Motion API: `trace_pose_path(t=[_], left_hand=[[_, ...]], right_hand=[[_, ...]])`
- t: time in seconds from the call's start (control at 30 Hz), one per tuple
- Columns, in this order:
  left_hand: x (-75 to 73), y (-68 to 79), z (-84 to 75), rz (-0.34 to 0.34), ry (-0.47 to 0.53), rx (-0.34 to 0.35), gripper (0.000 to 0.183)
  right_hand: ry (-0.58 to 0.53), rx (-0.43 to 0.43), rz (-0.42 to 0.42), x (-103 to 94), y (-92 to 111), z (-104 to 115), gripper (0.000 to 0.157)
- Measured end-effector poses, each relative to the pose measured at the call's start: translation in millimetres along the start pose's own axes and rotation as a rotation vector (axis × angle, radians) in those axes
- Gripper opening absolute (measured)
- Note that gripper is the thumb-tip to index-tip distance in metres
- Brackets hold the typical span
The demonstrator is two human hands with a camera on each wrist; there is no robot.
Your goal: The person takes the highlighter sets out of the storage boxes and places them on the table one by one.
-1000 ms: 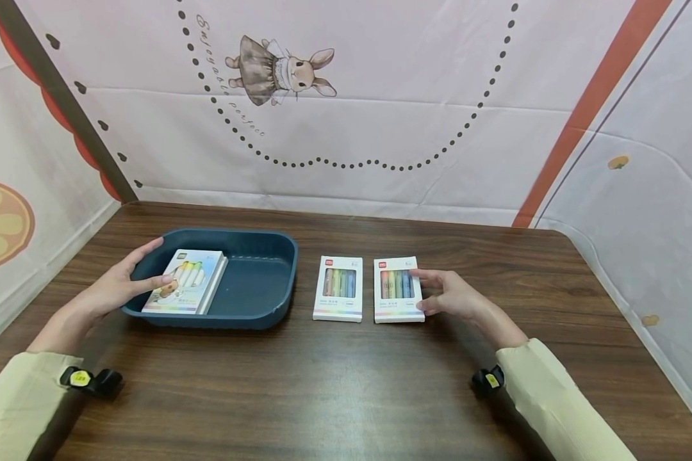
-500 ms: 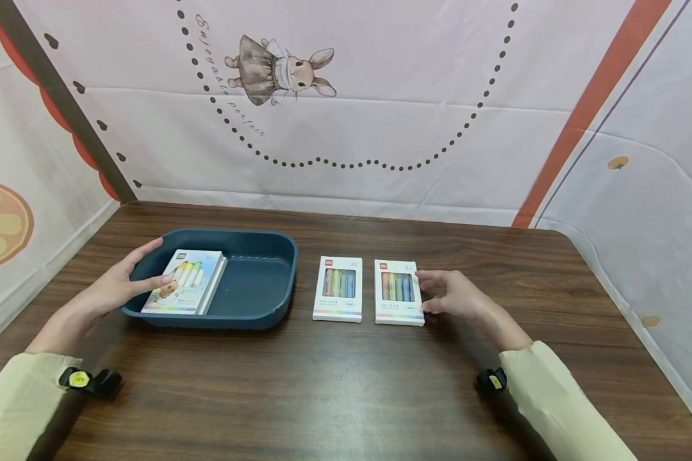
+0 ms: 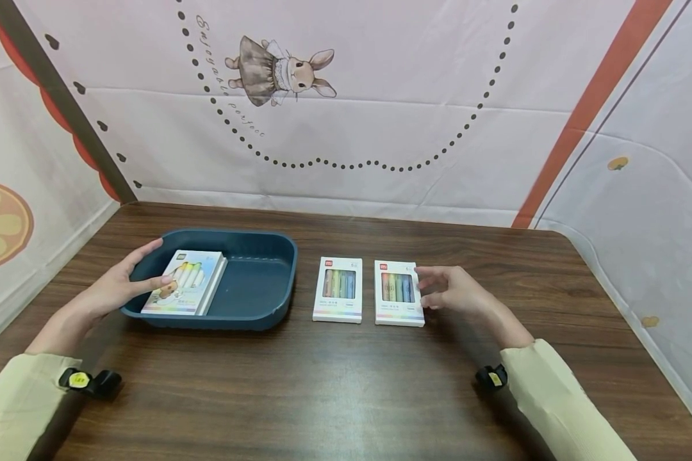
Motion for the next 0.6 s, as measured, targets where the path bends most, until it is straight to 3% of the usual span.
trace_pose_path(t=[0.6], left_hand=[[1.0, -0.3, -1.2, -0.001, -0.014, -0.015, 0.091]], right_hand=[[0.027, -0.019, -0.03, 2.8, -12.4, 25.7, 0.06]])
Point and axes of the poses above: each hand's wrist, its own y-axis away from the middle knuckle, its own x-axis out of the palm, z = x × y, the point moved 5 cm from there along -y, towards the middle knuckle, and after that the axes turned 2 degrees about -x, right-handed, at the moved point
